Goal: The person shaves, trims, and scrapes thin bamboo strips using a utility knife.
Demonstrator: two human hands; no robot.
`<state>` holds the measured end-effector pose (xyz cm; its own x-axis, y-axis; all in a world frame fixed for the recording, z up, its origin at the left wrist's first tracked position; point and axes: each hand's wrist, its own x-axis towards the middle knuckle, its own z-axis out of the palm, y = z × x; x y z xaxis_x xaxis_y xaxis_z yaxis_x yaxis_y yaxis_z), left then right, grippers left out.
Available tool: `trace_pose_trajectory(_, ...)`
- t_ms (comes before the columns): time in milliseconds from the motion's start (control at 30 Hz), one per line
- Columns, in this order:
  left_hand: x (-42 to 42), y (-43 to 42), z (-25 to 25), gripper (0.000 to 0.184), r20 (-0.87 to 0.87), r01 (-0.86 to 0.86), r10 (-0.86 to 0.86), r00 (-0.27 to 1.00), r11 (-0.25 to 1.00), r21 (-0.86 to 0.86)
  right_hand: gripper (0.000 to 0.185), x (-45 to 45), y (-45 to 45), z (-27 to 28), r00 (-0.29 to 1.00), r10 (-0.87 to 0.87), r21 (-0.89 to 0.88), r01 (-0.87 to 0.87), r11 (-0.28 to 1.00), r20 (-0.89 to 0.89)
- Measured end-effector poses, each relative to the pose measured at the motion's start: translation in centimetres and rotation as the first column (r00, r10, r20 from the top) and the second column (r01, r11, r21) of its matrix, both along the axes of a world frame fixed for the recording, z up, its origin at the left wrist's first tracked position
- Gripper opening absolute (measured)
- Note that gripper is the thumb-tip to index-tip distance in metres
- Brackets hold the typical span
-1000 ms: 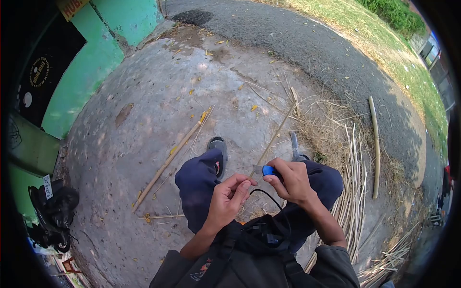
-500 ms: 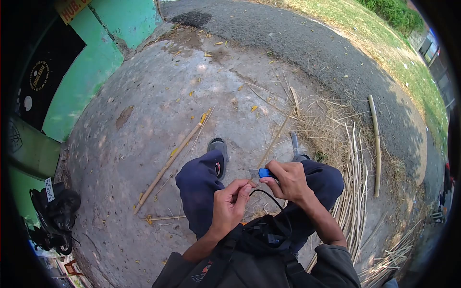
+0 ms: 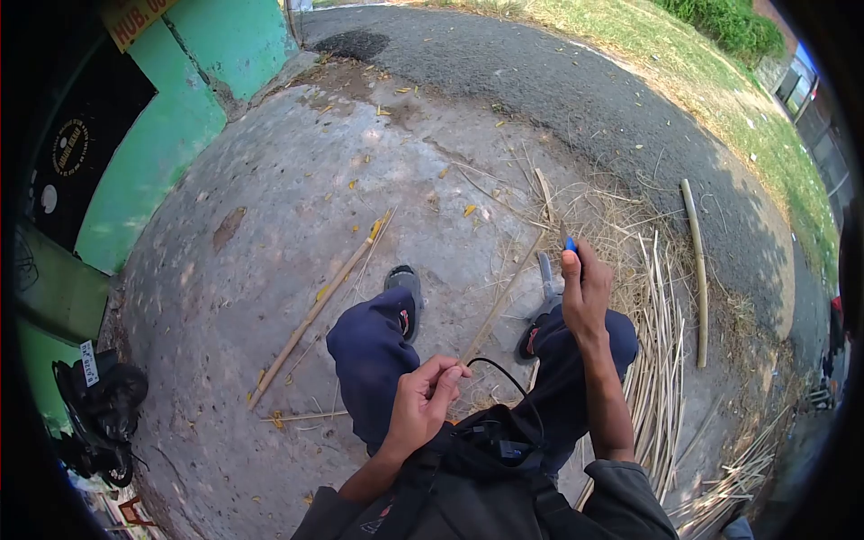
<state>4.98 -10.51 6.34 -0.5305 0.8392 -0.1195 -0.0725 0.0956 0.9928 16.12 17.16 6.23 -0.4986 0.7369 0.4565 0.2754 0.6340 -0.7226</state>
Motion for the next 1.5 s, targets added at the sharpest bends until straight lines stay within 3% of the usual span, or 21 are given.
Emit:
trace_pose_trajectory(67,-0.1,0.0,0.3,0.023,0.019,0.008,-0.008,1.0,1.0,-0.003,0.033,0.0,-1.4,0.4,0.988,0.143,0.096,-0.137,0.986,-0.063)
trace_pose_trajectory(200,0.2,0.5,1.9,0.026,0.041,-0.006,0.006,0.999,1.0,-0.004,0.027,-0.1,-3.3,0.4,0.943,0.33,0.119,-0.332,0.936,0.043)
trace_pose_trajectory(433,0.0,0.2,3.0,0.029,-0.145,0.061,-0.064,0.987,0.998,-0.026,0.027,0.0,-2.8,0.4,0.929,0.361,0.134,-0.369,0.92,0.081)
trace_pose_trajectory(667,0.5,-0.5,3.5,0.028,-0.166,0.073,-0.09,0.982,0.992,-0.101,0.026,-0.1,-1.5,-0.2,0.949,0.301,0.163,-0.312,0.936,0.09)
trace_pose_trajectory(733,0.8,-1.4,2.5,0.027,-0.151,0.113,-0.125,0.981,0.99,-0.084,0.028,-0.3,0.0,-0.2,0.993,0.104,0.25,-0.089,0.964,-0.05)
trace_pose_trajectory(767,0.9,-1.8,2.1,0.027,-0.136,0.154,-0.162,0.977,0.986,-0.068,0.028,-0.1,1.2,-0.6,0.994,0.101,0.252,-0.085,0.964,-0.049)
trace_pose_trajectory(833,1.1,-2.3,2.4,0.027,-0.133,0.186,-0.2,0.971,0.976,-0.113,0.035,0.5,3.1,-0.9,0.999,-0.021,-0.091,0.016,0.996,-0.046)
trace_pose_trajectory(867,1.1,-2.5,2.5,0.027,-0.128,0.204,-0.225,0.966,0.966,-0.158,0.035,0.7,3.1,-1.2,0.999,-0.015,-0.087,0.011,0.996,-0.047)
trace_pose_trajectory(900,0.8,-2.5,2.4,0.027,-0.129,0.195,-0.215,0.968,0.969,-0.154,0.039,0.8,2.7,-0.9,0.963,0.038,-0.36,-0.136,0.923,-0.268)
trace_pose_trajectory(933,0.2,-2.4,2.0,0.028,-0.125,0.17,-0.188,0.974,0.975,-0.14,0.043,1.0,2.3,-0.6,0.879,0.02,-0.563,-0.322,0.761,-0.476)
trace_pose_trajectory(1000,-0.6,-2.3,1.0,0.029,-0.12,0.153,-0.167,0.979,0.981,-0.12,0.048,1.1,1.0,0.8,0.856,0.092,-0.536,-0.398,0.745,-0.509)
trace_pose_trajectory(1067,-1.2,-2.5,0.2,0.03,-0.021,0.198,-0.2,0.98,0.978,-0.058,0.057,0.8,-0.7,2.8,0.861,0.275,-0.429,-0.461,0.777,-0.428)
trace_pose_trajectory(1133,-1.3,-2.5,0.4,0.03,-0.014,0.206,-0.207,0.978,0.978,-0.034,0.061,0.9,-1.6,3.2,0.833,0.312,-0.424,-0.512,0.748,-0.457)
trace_pose_trajectory(1200,-1.2,-2.4,0.7,0.03,-0.003,0.216,-0.216,0.976,0.976,-0.012,0.06,1.2,-2.2,2.6,0.832,0.368,-0.318,-0.512,0.798,-0.416)
trace_pose_trajectory(1233,-1.1,-2.4,0.9,0.031,0.033,0.212,-0.212,0.977,0.977,-0.005,0.046,1.2,-2.3,1.8,0.876,0.368,-0.213,-0.442,0.871,-0.313)
trace_pose_trajectory(1267,-1.0,-2.4,1.1,0.031,0.069,0.208,-0.208,0.976,0.978,0.0,0.046,1.6,-2.7,1.5,0.877,0.366,-0.213,-0.44,0.872,-0.312)
trace_pose_trajectory(1333,-0.9,-2.4,1.3,0.031,0.065,0.212,-0.212,0.975,0.977,0.002,0.033,1.5,-4.0,1.6,0.941,0.339,0.138,-0.337,0.931,0.011)
trace_pose_trajectory(1500,-0.8,-2.7,1.1,0.032,0.022,0.234,-0.234,0.972,0.972,-0.003,0.028,1.7,-4.5,1.3,0.945,0.323,0.165,-0.327,0.93,0.055)
